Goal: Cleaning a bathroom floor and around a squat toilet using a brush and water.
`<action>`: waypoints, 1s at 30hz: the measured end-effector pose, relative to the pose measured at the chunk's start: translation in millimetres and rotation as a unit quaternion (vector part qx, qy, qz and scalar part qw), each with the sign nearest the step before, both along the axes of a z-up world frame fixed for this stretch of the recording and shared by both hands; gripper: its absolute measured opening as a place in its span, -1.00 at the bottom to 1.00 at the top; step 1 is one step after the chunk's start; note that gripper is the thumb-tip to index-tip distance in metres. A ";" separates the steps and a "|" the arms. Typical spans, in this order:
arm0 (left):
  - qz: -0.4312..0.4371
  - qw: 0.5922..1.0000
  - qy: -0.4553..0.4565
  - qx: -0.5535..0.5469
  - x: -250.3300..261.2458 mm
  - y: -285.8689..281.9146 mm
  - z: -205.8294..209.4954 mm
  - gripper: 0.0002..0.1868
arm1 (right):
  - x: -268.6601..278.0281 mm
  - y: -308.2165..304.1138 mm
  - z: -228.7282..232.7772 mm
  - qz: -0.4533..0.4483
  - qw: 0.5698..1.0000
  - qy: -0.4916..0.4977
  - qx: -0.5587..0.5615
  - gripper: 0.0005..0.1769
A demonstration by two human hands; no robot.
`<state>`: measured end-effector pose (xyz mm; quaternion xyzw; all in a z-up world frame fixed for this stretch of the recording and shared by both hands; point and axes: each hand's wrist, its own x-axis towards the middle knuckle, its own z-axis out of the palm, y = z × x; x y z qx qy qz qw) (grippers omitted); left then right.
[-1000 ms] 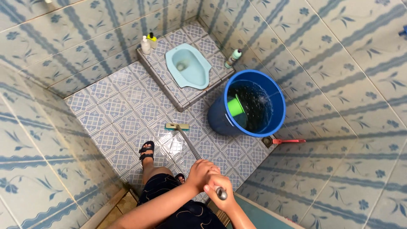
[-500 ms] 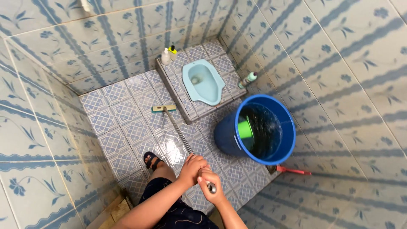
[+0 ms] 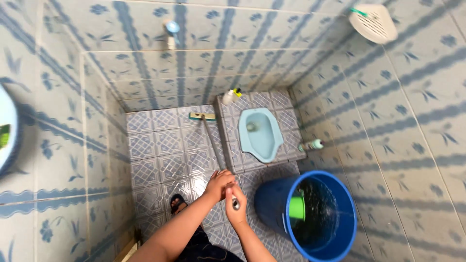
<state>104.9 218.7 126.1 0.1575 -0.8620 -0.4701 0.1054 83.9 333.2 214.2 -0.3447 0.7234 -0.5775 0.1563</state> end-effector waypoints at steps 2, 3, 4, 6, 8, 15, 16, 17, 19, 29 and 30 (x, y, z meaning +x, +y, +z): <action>0.011 1.000 -0.017 -0.011 -8.4 -11.6 4.4 -0.89 | -9.8 -16.2 -7.7 -0.005 1.000 -0.002 -0.015 -0.82; 0.011 0.999 -0.032 -0.022 -14.4 -20.2 6.6 -0.92 | -16.2 -26.8 -11.8 -0.021 0.999 -0.003 -0.029 -0.81; 0.022 0.999 -0.034 -0.022 -15.5 -24.3 26.1 -0.92 | -25.0 -25.6 -9.8 -0.010 1.000 -0.004 -0.029 -0.81; 0.037 0.997 -0.065 0.008 -17.2 -31.8 62.9 -0.90 | -42.5 -23.3 -7.9 -0.007 1.000 0.001 -0.013 -0.75; 0.062 0.997 -0.035 -0.029 -17.5 -28.1 64.0 -0.86 | -51.7 -33.0 16.7 0.028 0.999 -0.010 -0.020 -0.69; 0.144 0.986 -0.031 -0.077 -18.7 -67.0 49.9 -0.89 | -68.8 -96.8 44.6 0.199 0.978 -0.019 -0.056 -0.67; 0.154 0.985 -0.032 -0.076 -17.2 -75.9 48.0 -0.89 | -70.4 -106.5 39.2 0.210 0.976 -0.019 -0.056 -0.67; 0.174 0.982 -0.037 -0.060 -15.3 -84.5 46.5 -0.90 | -71.7 -115.9 34.4 0.228 0.972 -0.013 -0.051 -0.66; 0.211 0.975 -0.038 -0.050 -17.0 -107.0 51.4 -0.85 | -81.6 -140.0 28.6 0.263 0.963 -0.003 -0.054 -0.65; 0.378 0.922 0.077 -0.028 -45.7 -129.4 58.8 -0.80 | -142.5 -199.4 52.5 0.409 0.910 -0.065 -0.027 -0.72; 0.374 0.926 0.047 -0.005 -51.1 -130.0 54.3 -0.82 | -149.1 -203.7 50.1 0.441 0.893 -0.052 -0.076 -0.79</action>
